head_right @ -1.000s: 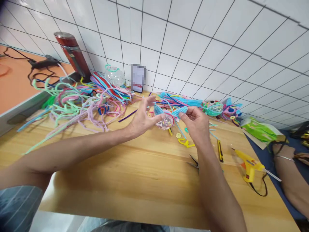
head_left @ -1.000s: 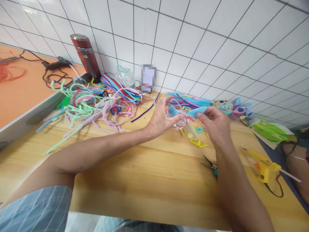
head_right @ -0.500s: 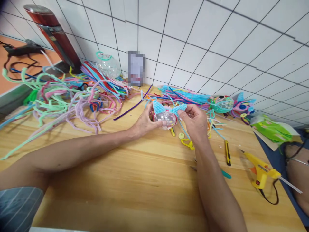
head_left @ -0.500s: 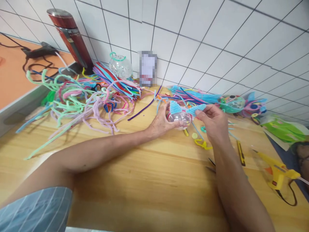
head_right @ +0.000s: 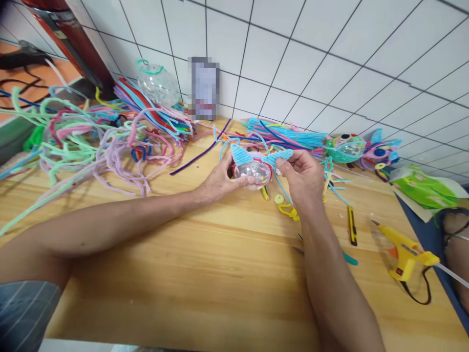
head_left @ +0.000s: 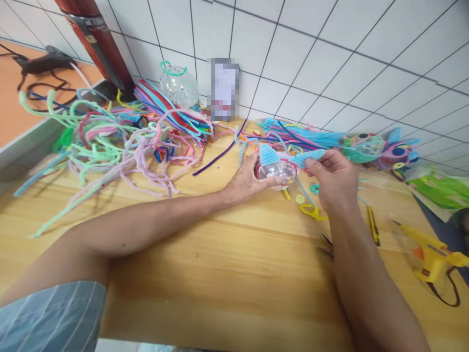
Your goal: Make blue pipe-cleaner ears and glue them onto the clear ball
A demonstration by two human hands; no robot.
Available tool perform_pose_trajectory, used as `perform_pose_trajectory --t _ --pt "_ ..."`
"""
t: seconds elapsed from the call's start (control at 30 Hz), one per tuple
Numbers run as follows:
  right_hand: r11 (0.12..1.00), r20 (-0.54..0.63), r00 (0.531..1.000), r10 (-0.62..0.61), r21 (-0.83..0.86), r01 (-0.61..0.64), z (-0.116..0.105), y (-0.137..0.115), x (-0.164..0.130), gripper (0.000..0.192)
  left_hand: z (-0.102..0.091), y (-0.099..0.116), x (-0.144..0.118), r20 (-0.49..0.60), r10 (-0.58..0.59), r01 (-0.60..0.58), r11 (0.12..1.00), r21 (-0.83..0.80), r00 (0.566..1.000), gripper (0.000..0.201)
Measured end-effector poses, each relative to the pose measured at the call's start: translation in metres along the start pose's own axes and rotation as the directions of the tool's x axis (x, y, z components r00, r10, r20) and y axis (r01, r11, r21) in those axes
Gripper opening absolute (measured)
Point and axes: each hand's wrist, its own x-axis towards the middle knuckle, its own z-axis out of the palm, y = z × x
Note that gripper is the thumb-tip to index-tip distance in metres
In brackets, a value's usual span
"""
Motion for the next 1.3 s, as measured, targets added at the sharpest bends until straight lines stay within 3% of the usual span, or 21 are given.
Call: perform_pose_trajectory --t 0.3,0.53,0.8,1.3 --pt "0.999 -0.004 1.0 -0.029 0.03 0.029 0.0 0.004 0.002 0.038 -0.001 -0.008 0.001 0.0 -0.02 0.02 0.999 0.026 1.0 0.082" --pt "0.999 -0.012 1.0 0.013 0.053 -0.012 0.003 -0.004 0.0 0.031 -0.001 0.0 0.001 0.026 -0.003 0.004 1.0 -0.028 1.0 0.08" --pt "0.996 -0.044 0.999 0.02 0.085 -0.016 0.008 -0.012 -0.001 0.039 0.0 -0.001 0.001 0.035 0.024 -0.022 0.998 -0.051 0.999 0.096" --pt "0.982 -0.132 0.988 0.083 0.178 -0.059 0.011 -0.028 -0.003 0.03 -0.005 -0.005 0.009 0.075 0.064 -0.065 0.998 0.001 0.995 0.082"
